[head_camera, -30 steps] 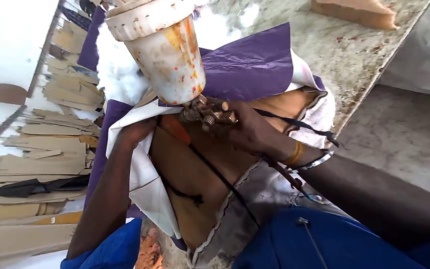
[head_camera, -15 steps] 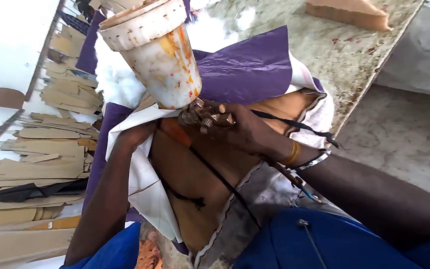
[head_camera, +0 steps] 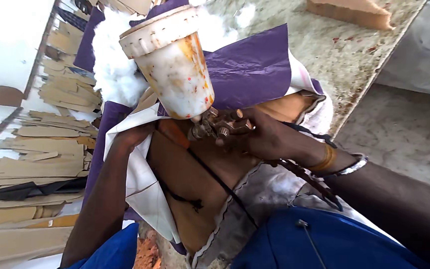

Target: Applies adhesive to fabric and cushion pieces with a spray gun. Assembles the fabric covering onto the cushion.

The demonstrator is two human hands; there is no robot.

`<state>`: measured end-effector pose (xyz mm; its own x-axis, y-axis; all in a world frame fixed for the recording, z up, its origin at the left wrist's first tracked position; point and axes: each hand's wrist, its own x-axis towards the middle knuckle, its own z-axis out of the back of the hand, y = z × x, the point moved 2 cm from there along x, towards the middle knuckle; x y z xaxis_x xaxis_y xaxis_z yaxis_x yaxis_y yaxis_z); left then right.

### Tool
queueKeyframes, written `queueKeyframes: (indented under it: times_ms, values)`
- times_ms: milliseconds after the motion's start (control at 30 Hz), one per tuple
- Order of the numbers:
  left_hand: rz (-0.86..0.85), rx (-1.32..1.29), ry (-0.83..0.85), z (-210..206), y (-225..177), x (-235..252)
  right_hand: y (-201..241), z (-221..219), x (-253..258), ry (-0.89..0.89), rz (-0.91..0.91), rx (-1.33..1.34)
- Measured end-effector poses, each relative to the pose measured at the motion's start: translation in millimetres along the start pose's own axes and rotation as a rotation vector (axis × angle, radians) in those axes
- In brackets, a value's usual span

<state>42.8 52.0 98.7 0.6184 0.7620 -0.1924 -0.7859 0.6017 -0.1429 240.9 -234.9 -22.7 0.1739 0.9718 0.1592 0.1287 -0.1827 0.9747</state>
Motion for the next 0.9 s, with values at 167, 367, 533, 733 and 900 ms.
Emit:
queueKeyframes:
  times_ms: [167,367,533,733,900]
  values:
    - [0.012,0.236,0.073,0.0,-6.5,5.5,5.1,17.4,-3.5,0.031,0.035,0.103]
    - [0.422,-0.164,0.261,-7.6,-17.0,4.7,-12.7,29.6,22.3,0.020,0.147,0.033]
    - [0.370,-0.321,0.246,-10.7,-29.8,5.2,-32.6,33.4,24.3,0.032,0.160,0.069]
    - [0.363,-0.251,0.245,-50.6,-28.9,26.9,-37.2,36.9,23.2,-0.004,0.203,0.096]
    - [0.358,-0.401,0.181,-36.1,-28.5,-4.2,-36.6,33.6,21.6,-0.010,0.189,0.113]
